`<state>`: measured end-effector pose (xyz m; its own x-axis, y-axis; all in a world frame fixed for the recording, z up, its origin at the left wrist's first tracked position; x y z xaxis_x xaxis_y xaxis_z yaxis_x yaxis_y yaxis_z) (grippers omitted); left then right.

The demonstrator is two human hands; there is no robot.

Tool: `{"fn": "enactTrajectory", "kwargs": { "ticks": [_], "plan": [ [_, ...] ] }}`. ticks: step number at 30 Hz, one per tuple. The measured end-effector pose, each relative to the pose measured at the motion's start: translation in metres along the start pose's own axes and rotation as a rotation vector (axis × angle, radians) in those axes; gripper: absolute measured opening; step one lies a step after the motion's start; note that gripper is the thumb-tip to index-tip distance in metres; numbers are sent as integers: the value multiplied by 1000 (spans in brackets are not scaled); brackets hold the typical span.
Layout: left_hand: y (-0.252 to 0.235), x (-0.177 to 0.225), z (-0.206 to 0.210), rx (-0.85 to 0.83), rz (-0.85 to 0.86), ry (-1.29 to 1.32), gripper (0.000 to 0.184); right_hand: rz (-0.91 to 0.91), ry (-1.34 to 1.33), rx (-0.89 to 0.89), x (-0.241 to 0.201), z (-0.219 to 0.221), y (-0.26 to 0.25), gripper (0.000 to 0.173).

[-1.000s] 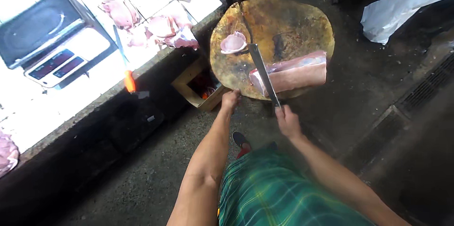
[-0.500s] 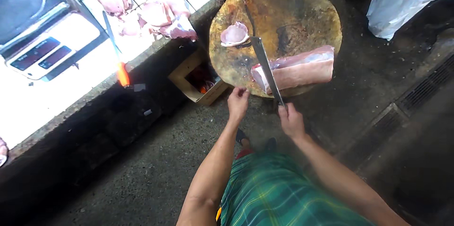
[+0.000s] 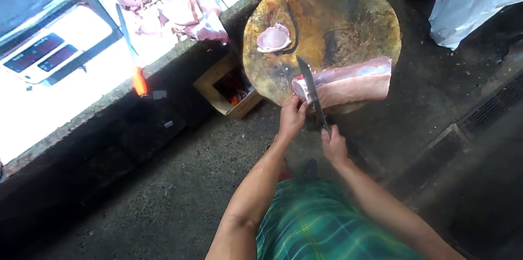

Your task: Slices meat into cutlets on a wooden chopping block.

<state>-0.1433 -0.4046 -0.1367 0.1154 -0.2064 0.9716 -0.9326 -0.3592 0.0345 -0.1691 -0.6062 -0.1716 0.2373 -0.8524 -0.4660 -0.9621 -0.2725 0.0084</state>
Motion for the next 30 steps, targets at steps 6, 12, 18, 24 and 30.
{"fn": "enactTrajectory", "kwargs": {
  "ticks": [6,12,18,24,30],
  "plan": [
    [-1,-2,-1,5,52,-50,16,-14,31,-18,7,5,3,53],
    [-3,-2,-4,0,34,-69,18,61,110,-163,37,10,37,49],
    [-4,3,-3,3,-39,55,19,52,91,-205,55,-10,66,56],
    [1,-7,-8,10,-202,362,29,-71,-77,-41,-2,-57,32,64],
    [4,-2,-4,4,-176,296,23,46,-63,-166,-41,-56,-26,59]
  ]
}}
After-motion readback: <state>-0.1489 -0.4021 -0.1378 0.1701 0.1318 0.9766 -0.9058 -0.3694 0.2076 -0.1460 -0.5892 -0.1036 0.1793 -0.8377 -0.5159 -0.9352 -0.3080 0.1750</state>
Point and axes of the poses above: each hand's wrist, its own y-axis away from the middle knuckle, its own z-axis out of the palm, x = y × z, the point moved 6 cm from there along -y, towards the middle knuckle, and after that the axes turned 12 degrees about y, right-handed, at the moved point
